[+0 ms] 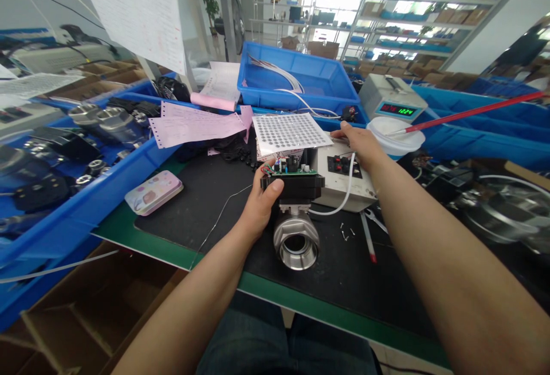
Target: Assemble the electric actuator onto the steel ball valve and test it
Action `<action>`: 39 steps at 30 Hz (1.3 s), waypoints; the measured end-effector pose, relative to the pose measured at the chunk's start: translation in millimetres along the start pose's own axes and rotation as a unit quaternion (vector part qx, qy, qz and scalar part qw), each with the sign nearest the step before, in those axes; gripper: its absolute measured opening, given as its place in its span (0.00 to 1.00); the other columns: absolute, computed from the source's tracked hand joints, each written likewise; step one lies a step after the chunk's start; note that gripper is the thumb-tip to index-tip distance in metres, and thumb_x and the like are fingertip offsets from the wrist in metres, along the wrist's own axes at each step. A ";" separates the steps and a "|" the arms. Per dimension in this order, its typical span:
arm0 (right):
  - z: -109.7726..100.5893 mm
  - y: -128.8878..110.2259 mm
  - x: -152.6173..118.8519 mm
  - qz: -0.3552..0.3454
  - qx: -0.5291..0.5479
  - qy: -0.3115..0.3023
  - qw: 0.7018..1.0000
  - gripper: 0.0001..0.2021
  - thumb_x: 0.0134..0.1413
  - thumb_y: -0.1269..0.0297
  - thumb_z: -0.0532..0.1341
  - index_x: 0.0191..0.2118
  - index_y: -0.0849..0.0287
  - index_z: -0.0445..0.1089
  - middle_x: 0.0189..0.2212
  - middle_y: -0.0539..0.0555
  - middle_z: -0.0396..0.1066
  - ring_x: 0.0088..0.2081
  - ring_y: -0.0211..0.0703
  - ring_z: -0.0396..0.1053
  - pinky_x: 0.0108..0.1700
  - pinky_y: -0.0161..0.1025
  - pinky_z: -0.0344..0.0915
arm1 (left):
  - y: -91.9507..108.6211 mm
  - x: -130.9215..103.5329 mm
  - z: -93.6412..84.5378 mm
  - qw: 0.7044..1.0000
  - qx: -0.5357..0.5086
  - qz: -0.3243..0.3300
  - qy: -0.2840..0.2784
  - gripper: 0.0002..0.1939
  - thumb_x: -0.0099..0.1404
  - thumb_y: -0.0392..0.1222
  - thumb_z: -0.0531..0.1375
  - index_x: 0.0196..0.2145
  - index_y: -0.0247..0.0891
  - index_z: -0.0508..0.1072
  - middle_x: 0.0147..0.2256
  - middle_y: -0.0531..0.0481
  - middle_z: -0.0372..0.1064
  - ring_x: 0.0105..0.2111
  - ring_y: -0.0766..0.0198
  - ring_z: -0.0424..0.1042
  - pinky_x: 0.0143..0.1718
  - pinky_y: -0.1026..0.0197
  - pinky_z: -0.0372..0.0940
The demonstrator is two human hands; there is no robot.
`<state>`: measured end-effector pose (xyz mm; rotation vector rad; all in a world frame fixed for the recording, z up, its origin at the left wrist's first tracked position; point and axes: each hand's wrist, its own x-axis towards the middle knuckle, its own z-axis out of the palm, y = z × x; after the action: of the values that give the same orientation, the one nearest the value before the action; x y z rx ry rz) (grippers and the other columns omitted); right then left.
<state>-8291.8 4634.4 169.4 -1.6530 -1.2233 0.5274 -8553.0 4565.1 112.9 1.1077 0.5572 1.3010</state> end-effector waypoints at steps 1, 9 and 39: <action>0.0 0.8 0.5 -0.003 0.000 0.000 1.000 0.22 0.55 0.45 0.55 0.31 0.58 0.76 0.36 0.56 0.75 0.38 0.48 0.71 0.46 0.46 0.65 | 0.1 0.0 0.0 1.000 0.001 0.001 0.001 0.32 0.55 0.59 0.61 0.54 0.45 0.61 0.57 0.48 0.60 0.60 0.52 0.55 0.62 0.52 0.46; -0.6 0.9 0.3 -0.005 -0.014 0.000 1.000 0.22 0.55 0.45 0.54 0.31 0.58 0.76 0.35 0.56 0.75 0.39 0.50 0.71 0.46 0.47 0.65 | 0.0 1.4 -0.1 1.000 0.003 -0.005 0.002 0.34 0.53 0.60 0.62 0.54 0.44 0.61 0.57 0.47 0.60 0.60 0.50 0.54 0.62 0.49 0.45; -0.2 0.1 0.1 -0.015 -0.099 -0.008 0.995 0.26 0.59 0.44 0.49 0.38 0.58 0.76 0.37 0.54 0.76 0.33 0.44 0.71 0.41 0.41 0.67 | 4.2 -0.3 3.2 0.999 -0.018 -0.015 0.022 0.34 0.52 0.58 0.63 0.53 0.44 0.62 0.56 0.47 0.61 0.60 0.51 0.55 0.62 0.51 0.45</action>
<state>-8291.6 4634.4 169.3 -1.7961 -1.3453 0.4111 -8552.3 4563.3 117.8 1.0392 0.5777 1.3065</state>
